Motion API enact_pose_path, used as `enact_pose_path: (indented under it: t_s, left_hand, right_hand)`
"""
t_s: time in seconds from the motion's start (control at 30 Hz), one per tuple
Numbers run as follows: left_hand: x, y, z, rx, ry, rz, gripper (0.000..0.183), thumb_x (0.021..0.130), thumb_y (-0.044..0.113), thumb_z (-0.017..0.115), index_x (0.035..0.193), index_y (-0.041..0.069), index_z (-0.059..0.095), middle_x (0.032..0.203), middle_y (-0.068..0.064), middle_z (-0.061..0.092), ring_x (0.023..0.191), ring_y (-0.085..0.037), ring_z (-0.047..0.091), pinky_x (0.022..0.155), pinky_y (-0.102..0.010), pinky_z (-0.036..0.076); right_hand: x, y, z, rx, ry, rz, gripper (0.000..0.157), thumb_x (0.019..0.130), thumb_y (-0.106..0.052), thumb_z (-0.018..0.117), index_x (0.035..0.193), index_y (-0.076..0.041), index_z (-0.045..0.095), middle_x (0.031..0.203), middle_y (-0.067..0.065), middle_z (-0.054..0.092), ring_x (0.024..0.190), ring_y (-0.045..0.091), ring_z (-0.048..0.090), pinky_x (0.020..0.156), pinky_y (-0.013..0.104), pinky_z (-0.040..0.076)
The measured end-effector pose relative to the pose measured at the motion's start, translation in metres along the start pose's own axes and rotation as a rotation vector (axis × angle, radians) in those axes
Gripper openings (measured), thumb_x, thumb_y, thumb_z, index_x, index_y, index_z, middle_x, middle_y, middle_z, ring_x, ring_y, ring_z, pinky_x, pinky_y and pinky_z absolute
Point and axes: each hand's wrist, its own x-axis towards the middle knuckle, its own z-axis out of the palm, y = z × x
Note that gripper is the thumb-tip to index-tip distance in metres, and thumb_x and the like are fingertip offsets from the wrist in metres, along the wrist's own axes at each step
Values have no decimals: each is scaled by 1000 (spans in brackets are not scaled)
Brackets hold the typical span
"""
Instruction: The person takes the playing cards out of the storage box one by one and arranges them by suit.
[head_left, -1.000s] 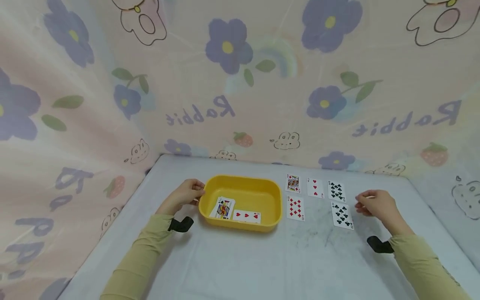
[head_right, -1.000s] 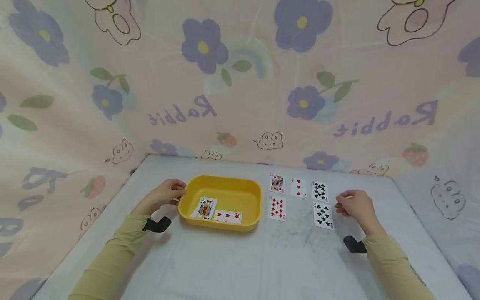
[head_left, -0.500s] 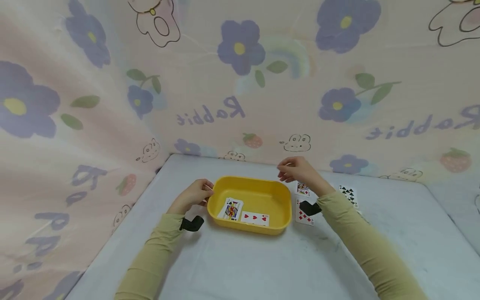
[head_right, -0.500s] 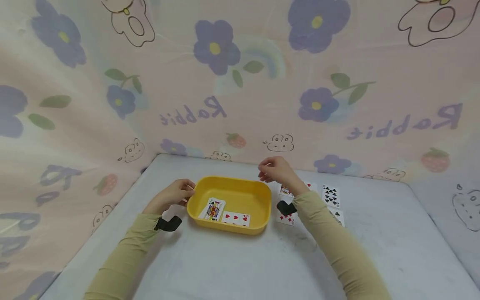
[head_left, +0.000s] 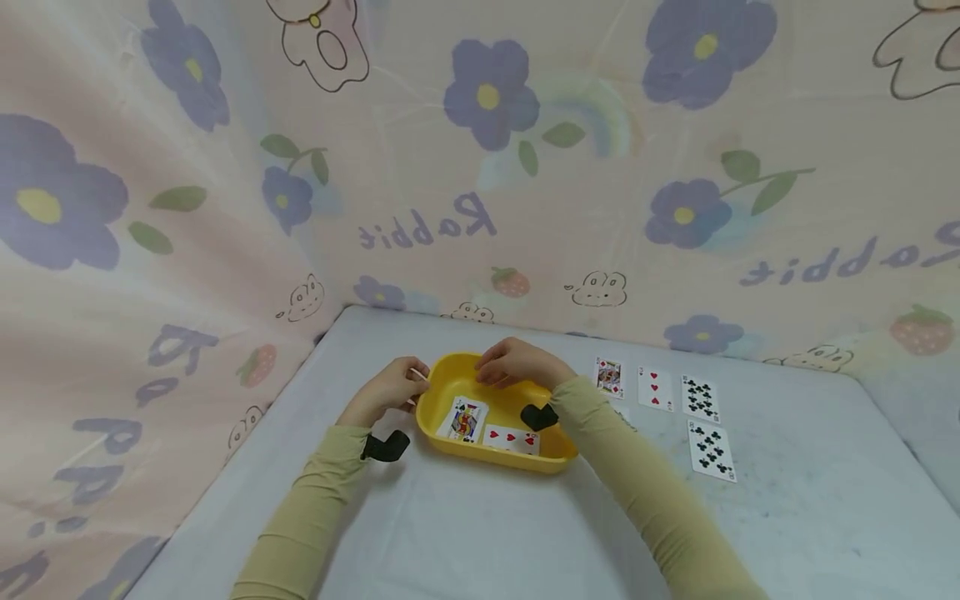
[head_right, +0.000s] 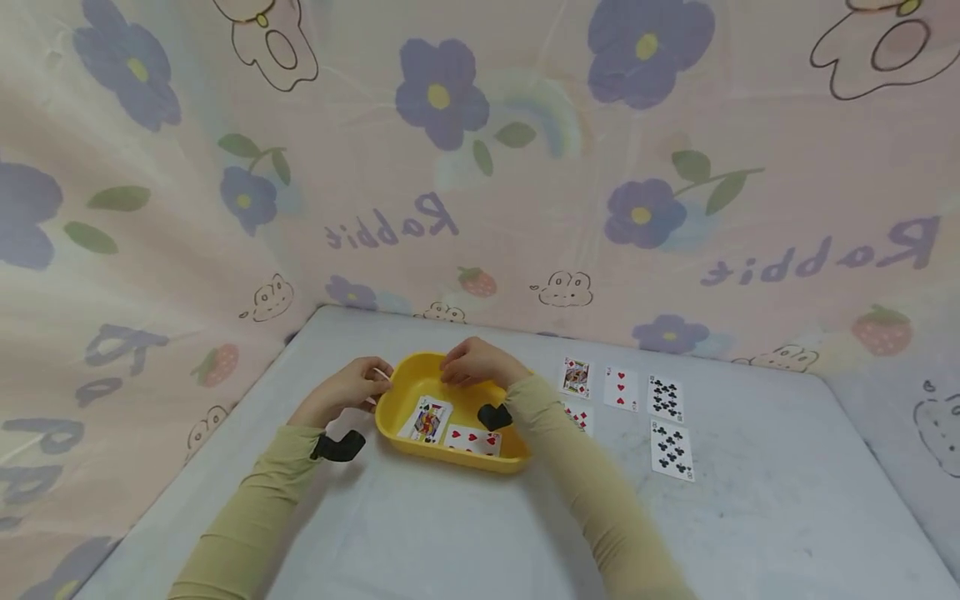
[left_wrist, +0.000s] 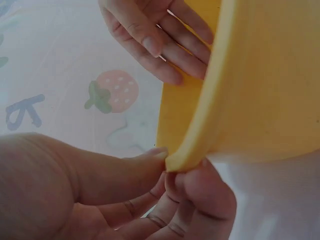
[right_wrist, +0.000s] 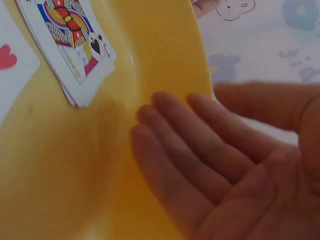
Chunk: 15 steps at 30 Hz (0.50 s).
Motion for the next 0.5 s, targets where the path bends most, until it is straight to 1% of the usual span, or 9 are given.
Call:
enact_pose_path:
  t_s: [0.1,0.2,0.33,0.4,0.5]
  left_hand:
    - [-1,0,0,0,6,-3,22,97,6,54,117,-1,50,99,-18,58,75,-23,57,58,-29,53]
    - [-1,1,1,9,7,0,22,97,6,54,117,-1,50,99,-18,58,75,-23,57,58,-29,53]
    - [-2,-1,3,20,13,0,21,97,6,53,117,-1,50,96,-16,57,74,-22,57,58,-30,53]
    - [-1,-2,3,23,20,-11,20,97,6,53,116,-1,50,96,-16,57,74,-22,57,58,-29,53]
    - [-1,-2,3,23,20,-17,20,97,7,54,116,0,50,98,-16,58,74,-23,58,57,-29,53]
  right_hand:
    - [3,-1,7,-63,-46,5,30,95,-9,58,119,7,60,110,19,66,104,32,61,89,38,50]
    - [4,1,12,-102,-60,28,29,94,-10,58,118,7,61,108,18,66,101,31,61,90,39,50]
    - [6,8,15,-101,-63,47,28,92,-10,62,115,6,63,102,16,68,94,29,65,87,38,51]
    - [7,12,17,-92,-60,46,28,91,-10,64,114,6,63,98,16,69,91,27,67,84,37,53]
    - [7,14,18,-113,-46,54,28,88,-9,67,113,4,64,92,14,70,83,25,68,81,35,54]
